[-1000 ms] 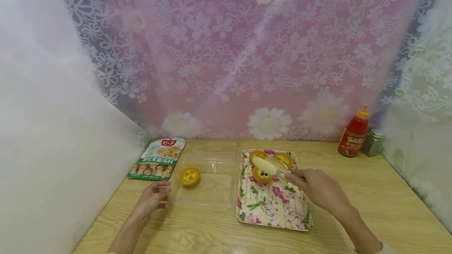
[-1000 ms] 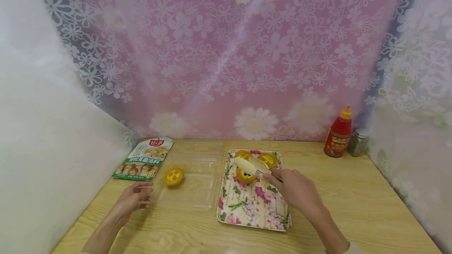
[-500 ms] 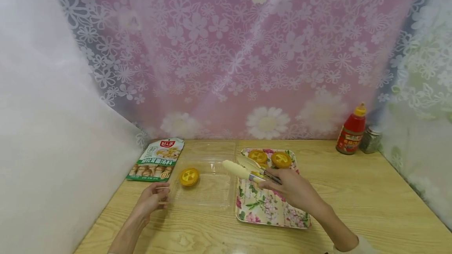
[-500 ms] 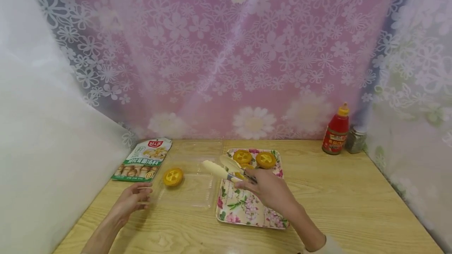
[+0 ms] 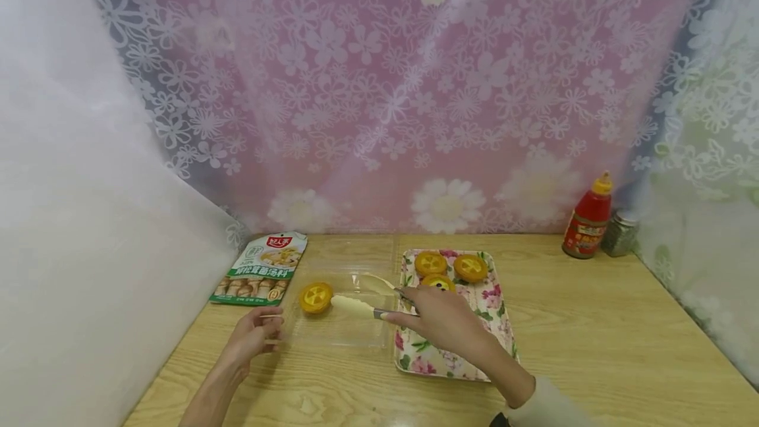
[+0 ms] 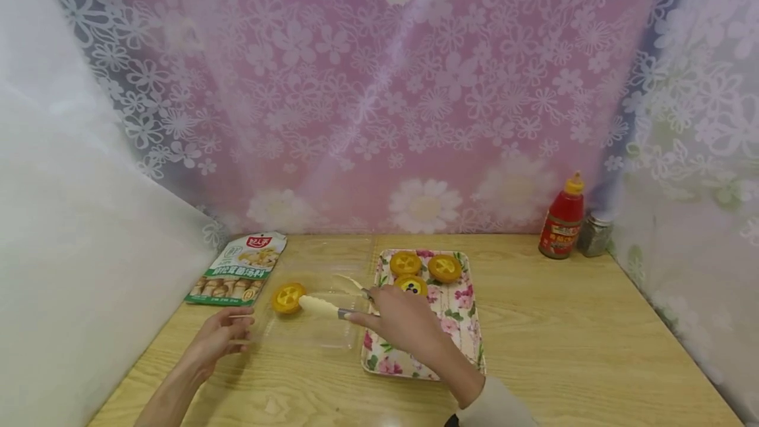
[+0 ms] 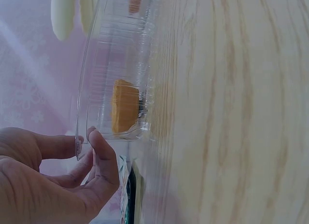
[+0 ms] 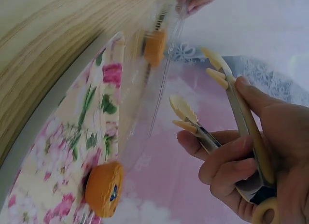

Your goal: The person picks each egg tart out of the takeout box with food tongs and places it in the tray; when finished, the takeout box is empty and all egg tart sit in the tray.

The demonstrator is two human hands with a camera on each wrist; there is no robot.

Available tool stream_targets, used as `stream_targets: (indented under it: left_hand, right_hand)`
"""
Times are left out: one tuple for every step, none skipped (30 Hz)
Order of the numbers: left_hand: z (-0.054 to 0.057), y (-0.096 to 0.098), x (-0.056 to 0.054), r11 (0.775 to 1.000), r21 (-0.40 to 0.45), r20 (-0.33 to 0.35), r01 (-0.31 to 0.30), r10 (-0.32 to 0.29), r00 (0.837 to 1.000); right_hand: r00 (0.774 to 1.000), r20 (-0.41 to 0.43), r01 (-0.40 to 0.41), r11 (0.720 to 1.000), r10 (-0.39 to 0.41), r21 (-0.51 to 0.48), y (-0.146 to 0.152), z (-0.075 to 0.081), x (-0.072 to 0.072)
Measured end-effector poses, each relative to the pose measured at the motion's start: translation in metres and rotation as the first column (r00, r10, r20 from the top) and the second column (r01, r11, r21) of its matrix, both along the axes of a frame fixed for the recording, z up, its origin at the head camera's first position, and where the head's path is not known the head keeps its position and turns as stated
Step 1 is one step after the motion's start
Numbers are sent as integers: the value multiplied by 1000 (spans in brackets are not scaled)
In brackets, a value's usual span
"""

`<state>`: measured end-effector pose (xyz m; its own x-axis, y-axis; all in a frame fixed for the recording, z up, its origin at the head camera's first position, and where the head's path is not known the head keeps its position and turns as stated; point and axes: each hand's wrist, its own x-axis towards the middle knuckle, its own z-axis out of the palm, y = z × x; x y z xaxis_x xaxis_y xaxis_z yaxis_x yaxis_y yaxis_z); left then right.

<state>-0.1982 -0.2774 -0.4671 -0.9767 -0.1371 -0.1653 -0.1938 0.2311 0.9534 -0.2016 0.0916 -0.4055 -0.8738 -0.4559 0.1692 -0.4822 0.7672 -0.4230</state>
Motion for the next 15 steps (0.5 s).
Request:
stream_targets:
  left_hand:
    - [0,0,0,1000,0,0,-1,1,1000]
    - [0,0,0,1000,2,0,-3,3,1000]
    - [0,-1,0,1000,2,-1,-3,3,1000]
    - [-1,-1,1,1000,2,-1,-4,4,1000]
    - [-1,-1,1,1000,3,-2,-4,4,1000]
    - [-1,-1,1,1000,2,-4,-5,5,1000]
    - [-1,0,1,1000,3,-6,-4,4,1000]
    - [-1,0,1,1000,3,-10,-3,3,1000]
    - [-2,0,1,1000,3,-12,-3,3,1000]
    - [-2,0,1,1000,2,-15,-4,4,1000]
    - [-2,0,1,1000,1,-17,-2,2,1000]
    - [-2,0,0,1000,1,-18,-4,4,1000]
    - [-2,0,0,1000,-1,-21,-1,1,1000]
    - [-2,0,0,1000,-1,-23,-2,2,1000]
    - [-2,0,0,1000,-1,-22,-4,4,1000]
  right_hand:
    - [1000,-21,-12,1000,13,22,-4,0,0]
    - [999,-40,-22,999,24,42,-9,0,1]
    - [997,-69,-27,998,32,65,-13,0,2]
    - [995,-93,-32,996,40,85,-17,0,2]
    - [992,-117,-33,994,45,106,-21,0,3]
    - [989,-142,-32,991,51,129,-25,0,3]
    - [984,-168,-28,988,54,153,-29,0,4]
    - [978,-198,-24,984,59,176,-33,0,4]
    - [974,-219,-13,979,58,203,-37,0,3]
    - [970,-237,2,972,55,233,-41,0,3]
    - [967,-250,14,966,53,259,-44,0,3]
    - [964,-261,28,960,47,279,-48,-1,2]
    - [961,-274,45,954,41,298,-51,-1,2]
    - [957,-290,62,947,34,315,-54,-2,1]
    - [955,-296,79,942,23,328,-58,-3,0]
